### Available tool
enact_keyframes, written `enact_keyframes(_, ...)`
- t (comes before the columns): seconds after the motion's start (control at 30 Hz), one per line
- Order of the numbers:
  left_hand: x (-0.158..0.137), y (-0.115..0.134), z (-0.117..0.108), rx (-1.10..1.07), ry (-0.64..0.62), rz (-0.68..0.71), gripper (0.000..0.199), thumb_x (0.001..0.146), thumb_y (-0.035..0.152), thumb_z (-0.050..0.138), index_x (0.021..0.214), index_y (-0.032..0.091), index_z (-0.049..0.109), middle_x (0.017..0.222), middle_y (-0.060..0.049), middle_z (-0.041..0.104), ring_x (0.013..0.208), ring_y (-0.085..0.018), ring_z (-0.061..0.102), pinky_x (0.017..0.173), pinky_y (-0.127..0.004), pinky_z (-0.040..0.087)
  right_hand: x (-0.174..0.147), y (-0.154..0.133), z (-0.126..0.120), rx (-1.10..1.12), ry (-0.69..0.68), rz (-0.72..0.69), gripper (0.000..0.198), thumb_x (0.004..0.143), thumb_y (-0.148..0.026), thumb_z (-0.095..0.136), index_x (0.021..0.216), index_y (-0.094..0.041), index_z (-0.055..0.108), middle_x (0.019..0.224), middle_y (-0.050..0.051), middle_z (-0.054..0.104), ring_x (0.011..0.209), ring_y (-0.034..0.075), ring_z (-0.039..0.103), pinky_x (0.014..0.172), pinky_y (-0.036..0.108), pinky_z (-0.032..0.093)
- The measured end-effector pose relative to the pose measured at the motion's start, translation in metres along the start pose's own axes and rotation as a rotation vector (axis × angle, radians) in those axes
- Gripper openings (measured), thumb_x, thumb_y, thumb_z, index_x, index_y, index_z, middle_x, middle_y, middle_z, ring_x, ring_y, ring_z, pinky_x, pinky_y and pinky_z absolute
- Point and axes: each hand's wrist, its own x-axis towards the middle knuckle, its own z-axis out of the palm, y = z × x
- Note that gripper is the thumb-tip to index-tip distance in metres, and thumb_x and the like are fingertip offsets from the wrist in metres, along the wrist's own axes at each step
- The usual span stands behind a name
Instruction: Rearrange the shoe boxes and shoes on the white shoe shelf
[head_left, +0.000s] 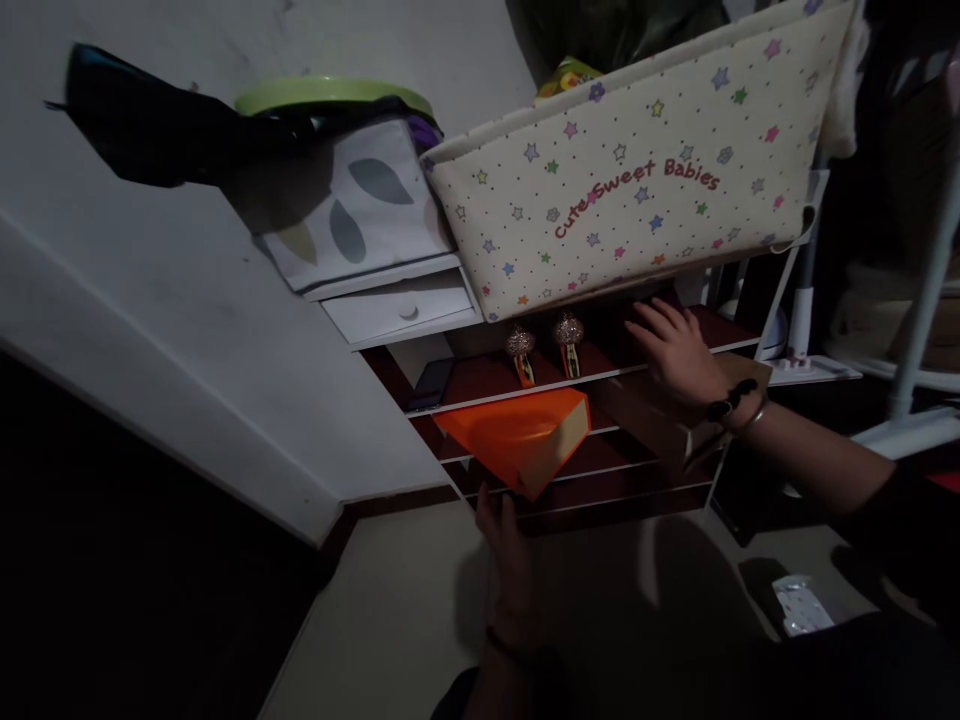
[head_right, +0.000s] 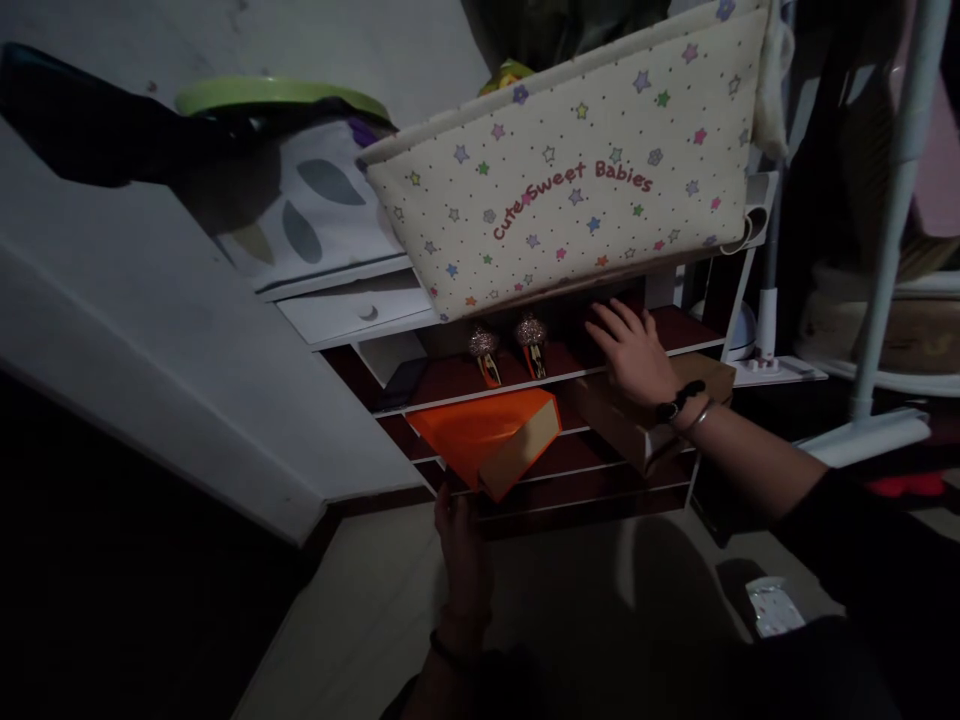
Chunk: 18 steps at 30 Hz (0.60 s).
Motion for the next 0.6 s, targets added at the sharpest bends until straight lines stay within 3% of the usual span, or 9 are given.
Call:
enact_keyframes(0.1,-0.002,0.007,0.007,-0.034,0.041,-0.058,0.066,0.103,0.057,0.054,0.159,0.024,0.043,0.169,-0.015,0.036,0.156,-0.030,0.040,0.128,-0.043,0.037,0.010,0.021,0.002,-0.153,-0.068,-0.029,0.063,0.099,-0.018,0.047,0.161,-0.027,0.050,0.168,0.014,0.042,0.156,0.044,0.030,0.121,0.081,0.022)
enact_keyframes(0.17,-0.003,0.010,0.011,-0.038,0.040,-0.065,0.068,0.103,0.058,0.054,0.160,0.023,0.041,0.169,-0.015,0.037,0.156,-0.031,0.040,0.128,-0.044,0.036,0.011,0.027,0.003,-0.170,-0.079,-0.018,0.066,0.099,-0.019,0.049,0.164,-0.030,0.047,0.166,0.017,0.043,0.152,0.045,0.034,0.118,0.079,0.028)
enact_keyframes(0.27,-0.004,0.011,0.012,-0.011,0.035,-0.059,0.068,0.102,0.059,0.055,0.158,0.022,0.043,0.168,-0.016,0.038,0.157,-0.031,0.038,0.130,-0.044,0.034,0.006,0.033,0.002,-0.124,-0.060,0.006,0.073,0.095,-0.016,0.052,0.166,-0.025,0.044,0.165,0.022,0.038,0.151,0.046,0.035,0.116,0.072,0.038)
enact_keyframes(0.33,-0.004,0.011,0.011,-0.003,0.024,-0.064,0.067,0.102,0.059,0.055,0.157,0.022,0.044,0.168,-0.016,0.038,0.156,-0.031,0.039,0.129,-0.043,0.034,0.001,0.036,0.001,-0.107,-0.016,0.043,0.078,0.090,-0.016,0.057,0.167,-0.021,0.042,0.166,0.024,0.033,0.153,0.049,0.031,0.117,0.072,0.038)
enact_keyframes(0.5,-0.003,0.011,0.010,-0.019,0.005,-0.037,0.064,0.102,0.057,0.055,0.155,0.021,0.047,0.167,-0.016,0.040,0.156,-0.030,0.038,0.130,-0.043,0.033,-0.016,0.067,0.013,-0.127,0.083,0.336,0.088,0.088,-0.034,0.068,0.167,-0.014,0.036,0.167,0.032,0.026,0.152,0.059,0.026,0.113,0.079,0.035)
enact_keyframes(0.6,-0.001,0.010,0.012,-0.040,0.007,-0.038,0.064,0.102,0.057,0.055,0.155,0.021,0.048,0.166,-0.016,0.041,0.156,-0.032,0.039,0.130,-0.046,0.032,-0.030,0.093,0.023,-0.107,0.028,0.535,0.087,0.088,-0.044,0.066,0.163,-0.009,0.040,0.165,0.036,0.028,0.149,0.061,0.029,0.111,0.078,0.037)
